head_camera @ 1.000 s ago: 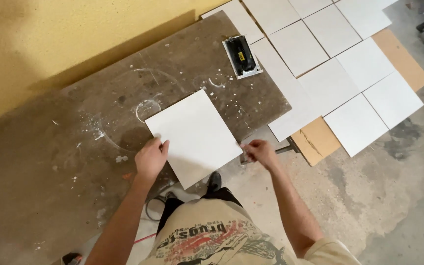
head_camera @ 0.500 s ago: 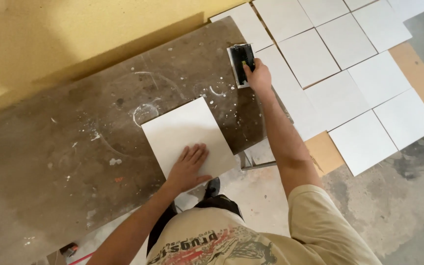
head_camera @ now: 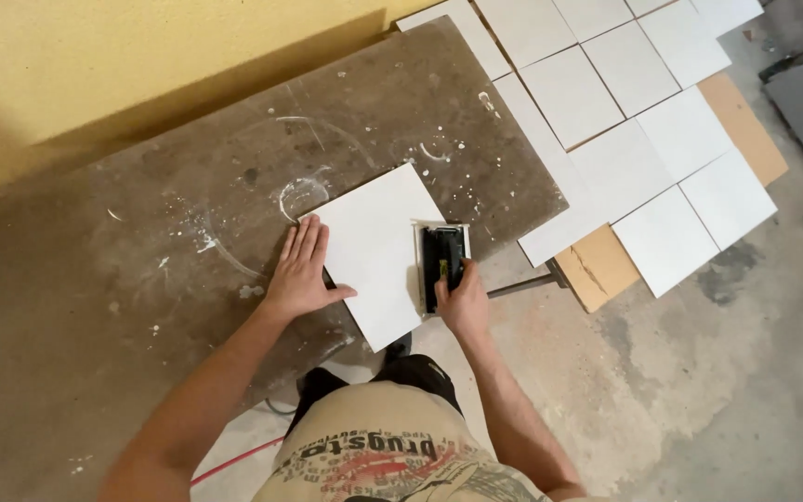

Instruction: Cleaning and sanding small white panels using an air blow gun and a hand sanding block in a workshop.

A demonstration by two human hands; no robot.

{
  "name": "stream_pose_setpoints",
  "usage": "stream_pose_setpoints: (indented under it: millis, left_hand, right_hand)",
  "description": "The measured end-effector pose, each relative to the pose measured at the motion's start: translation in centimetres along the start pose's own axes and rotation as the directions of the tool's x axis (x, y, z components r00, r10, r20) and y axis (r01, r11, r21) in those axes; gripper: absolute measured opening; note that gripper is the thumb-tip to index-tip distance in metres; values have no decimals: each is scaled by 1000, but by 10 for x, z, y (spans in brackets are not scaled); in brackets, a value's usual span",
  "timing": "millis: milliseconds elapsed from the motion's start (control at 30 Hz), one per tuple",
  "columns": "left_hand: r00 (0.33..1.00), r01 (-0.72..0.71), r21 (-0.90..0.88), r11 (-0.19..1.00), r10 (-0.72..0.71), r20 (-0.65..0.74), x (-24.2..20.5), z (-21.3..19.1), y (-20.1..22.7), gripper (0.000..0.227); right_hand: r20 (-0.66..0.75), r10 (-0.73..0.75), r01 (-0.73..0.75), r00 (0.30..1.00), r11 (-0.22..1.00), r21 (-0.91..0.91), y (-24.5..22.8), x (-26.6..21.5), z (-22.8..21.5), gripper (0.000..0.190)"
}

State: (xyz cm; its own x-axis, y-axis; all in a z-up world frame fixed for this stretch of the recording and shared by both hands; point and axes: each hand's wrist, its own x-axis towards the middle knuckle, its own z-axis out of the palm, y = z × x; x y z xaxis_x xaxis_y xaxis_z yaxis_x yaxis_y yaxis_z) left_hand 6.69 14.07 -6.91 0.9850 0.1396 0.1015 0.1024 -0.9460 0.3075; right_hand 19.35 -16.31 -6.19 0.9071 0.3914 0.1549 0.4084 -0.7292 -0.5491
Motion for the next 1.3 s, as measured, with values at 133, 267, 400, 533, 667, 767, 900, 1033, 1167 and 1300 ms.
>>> stream_pose_setpoints:
  millis: [133, 267, 400, 533, 667, 767, 900, 1033, 1167, 1300]
  left_hand:
    - [997, 32, -76, 997, -26, 72, -7, -15, -1, 142]
    - [994, 4, -73, 997, 4, 105, -11, -15, -3, 144]
    - [1000, -20, -58, 998, 21, 10, -10, -7, -10, 146]
    - [1000, -16, -66, 998, 17, 3, -11, -9, -12, 148]
    - [1000, 1, -79, 997, -1, -2, -11, 0, -16, 150]
    - [997, -39, -96, 995, 32, -69, -10, 9, -13, 150]
    - [992, -21, -114, 993, 7, -127, -12, 14, -14, 154]
    - [980, -23, -133, 991, -4, -199, -8, 14, -17, 154]
    - [983, -51, -245, 968, 5, -184, -9, 15, -11, 160]
    - [983, -39, -285, 958, -14, -182, -11, 17, -16, 161]
  right_hand:
    - [-16, 3, -4, 1000, 996, -88, -53, 2, -21, 54]
    - [43, 14, -12, 999, 999, -38, -67, 36, 1, 53]
    - [135, 78, -68, 988, 994, -80, -108, 78, 57, 56]
    - [113, -105, 130, 988, 961, -244, -92, 2, 41, 53]
    - [-20, -49, 42, 999, 960, -277, -35, 63, 39, 46]
    - [10, 7, -5, 1000, 983, -184, -54, 129, 75, 48]
    - [188, -84, 121, 979, 973, -198, -117, 49, 75, 51]
    - [89, -133, 154, 987, 941, -301, -46, 48, 37, 51]
    - [-2, -122, 119, 992, 968, -222, -54, 125, 77, 45]
    - [108, -260, 279, 959, 934, -225, -111, 54, 76, 48]
